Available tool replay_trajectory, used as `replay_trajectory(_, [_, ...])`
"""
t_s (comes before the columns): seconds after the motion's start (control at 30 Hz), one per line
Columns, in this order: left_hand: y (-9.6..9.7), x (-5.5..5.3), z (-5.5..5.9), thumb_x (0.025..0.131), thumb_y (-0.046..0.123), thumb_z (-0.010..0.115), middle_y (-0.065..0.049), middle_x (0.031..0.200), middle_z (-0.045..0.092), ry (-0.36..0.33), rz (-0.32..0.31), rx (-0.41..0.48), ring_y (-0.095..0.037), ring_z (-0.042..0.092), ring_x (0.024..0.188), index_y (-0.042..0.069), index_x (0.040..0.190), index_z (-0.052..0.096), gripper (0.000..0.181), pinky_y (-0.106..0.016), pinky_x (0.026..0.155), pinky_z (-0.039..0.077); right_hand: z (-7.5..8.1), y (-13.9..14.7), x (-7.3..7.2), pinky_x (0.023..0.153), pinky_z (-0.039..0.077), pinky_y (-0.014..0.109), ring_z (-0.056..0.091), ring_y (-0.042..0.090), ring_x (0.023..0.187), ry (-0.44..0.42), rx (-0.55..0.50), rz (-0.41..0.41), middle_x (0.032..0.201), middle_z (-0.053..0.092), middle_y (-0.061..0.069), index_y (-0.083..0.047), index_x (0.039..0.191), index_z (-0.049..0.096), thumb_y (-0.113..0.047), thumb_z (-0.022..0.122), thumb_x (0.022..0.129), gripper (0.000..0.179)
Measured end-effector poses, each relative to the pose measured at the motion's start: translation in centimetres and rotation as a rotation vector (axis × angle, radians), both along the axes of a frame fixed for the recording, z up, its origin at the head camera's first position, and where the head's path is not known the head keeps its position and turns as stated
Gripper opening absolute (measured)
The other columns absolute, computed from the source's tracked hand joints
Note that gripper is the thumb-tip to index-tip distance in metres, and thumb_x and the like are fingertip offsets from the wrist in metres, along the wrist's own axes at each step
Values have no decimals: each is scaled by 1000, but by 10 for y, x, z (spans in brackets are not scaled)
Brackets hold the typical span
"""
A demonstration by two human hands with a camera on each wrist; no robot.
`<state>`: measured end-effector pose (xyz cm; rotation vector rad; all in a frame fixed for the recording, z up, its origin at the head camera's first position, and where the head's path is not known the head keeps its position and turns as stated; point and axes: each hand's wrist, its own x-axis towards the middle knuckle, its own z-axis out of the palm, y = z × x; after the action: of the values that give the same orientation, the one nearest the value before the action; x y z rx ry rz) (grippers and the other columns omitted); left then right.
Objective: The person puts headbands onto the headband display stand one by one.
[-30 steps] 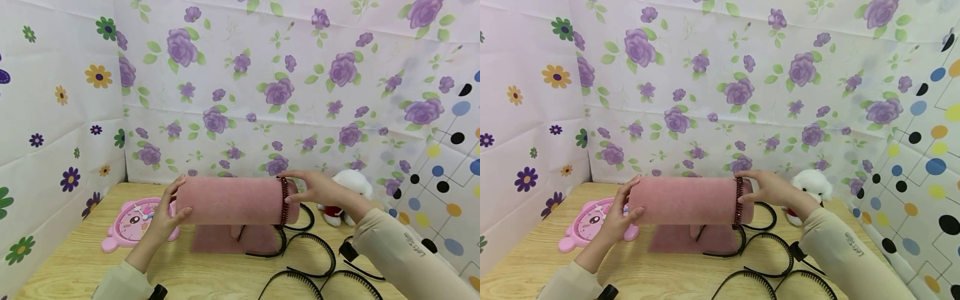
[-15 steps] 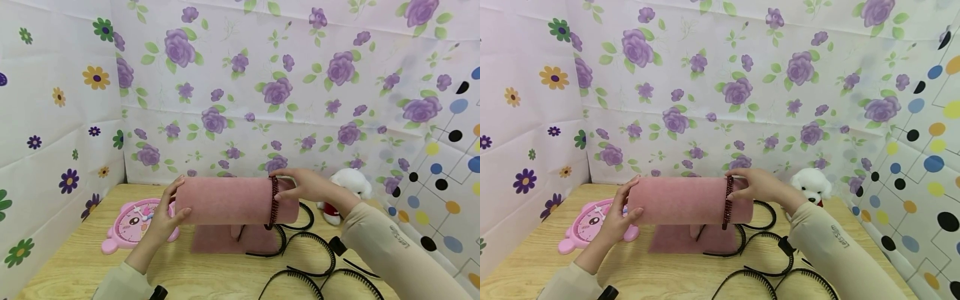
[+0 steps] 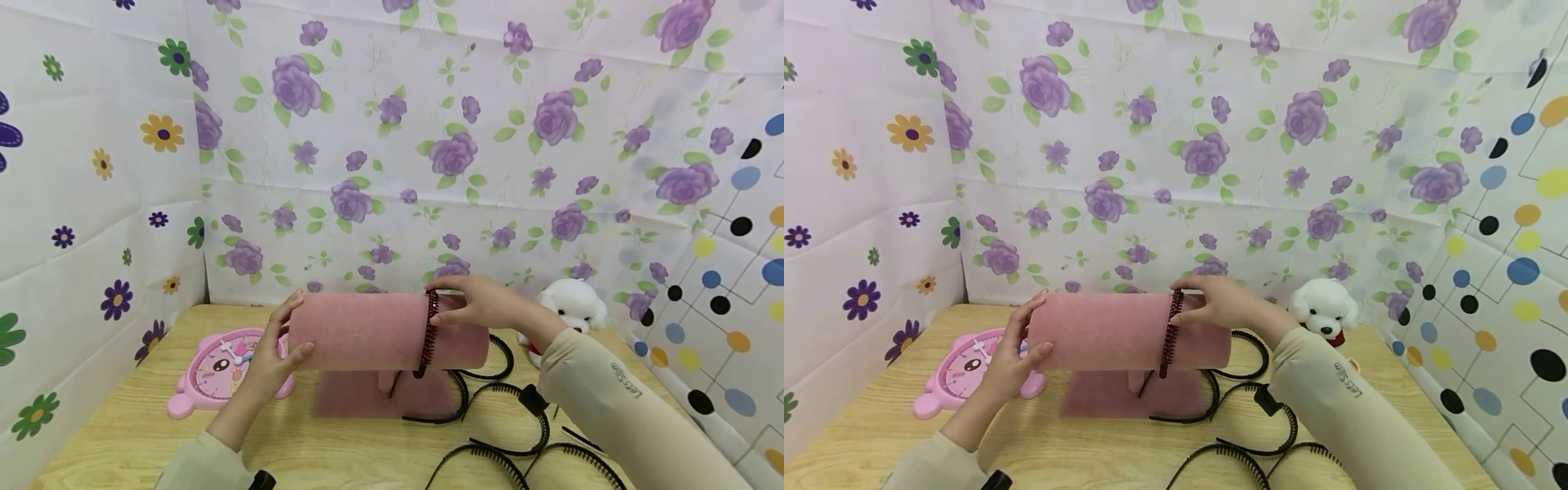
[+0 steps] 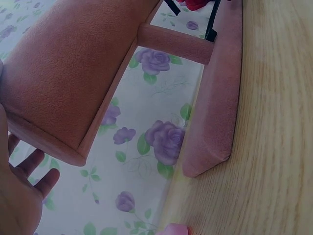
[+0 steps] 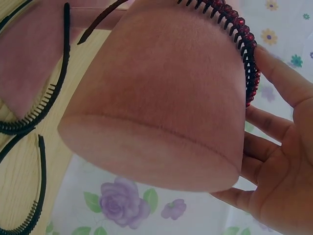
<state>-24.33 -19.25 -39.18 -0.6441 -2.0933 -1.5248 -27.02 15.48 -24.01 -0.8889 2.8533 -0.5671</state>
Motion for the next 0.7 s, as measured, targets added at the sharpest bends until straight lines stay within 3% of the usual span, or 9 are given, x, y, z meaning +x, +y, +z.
replay_trajectory(0.37, [0,0,0,85,4,63,2,160,25,3,9,-21,-3,40,124,19,147,33,71,-23,97,38,2,-17,-4,109,36,51,46,30,133,3,15,28,142,52,1,-31,137,50,-52,68,83,61])
replay_trajectory(0.6, [-1,-1,1,86,4,63,3,160,23,-3,12,-52,0,39,124,20,148,31,72,-35,95,43,1,-24,-9,111,35,48,43,24,136,-15,-3,68,144,50,-2,-30,137,50,-50,68,84,59])
replay_trajectory(0.7, [-1,0,0,86,3,63,3,160,23,2,7,-50,-1,38,125,19,148,31,72,-33,96,43,0,-28,-12,112,35,46,42,22,137,-19,-18,94,144,50,-1,-28,137,50,-48,69,84,59])
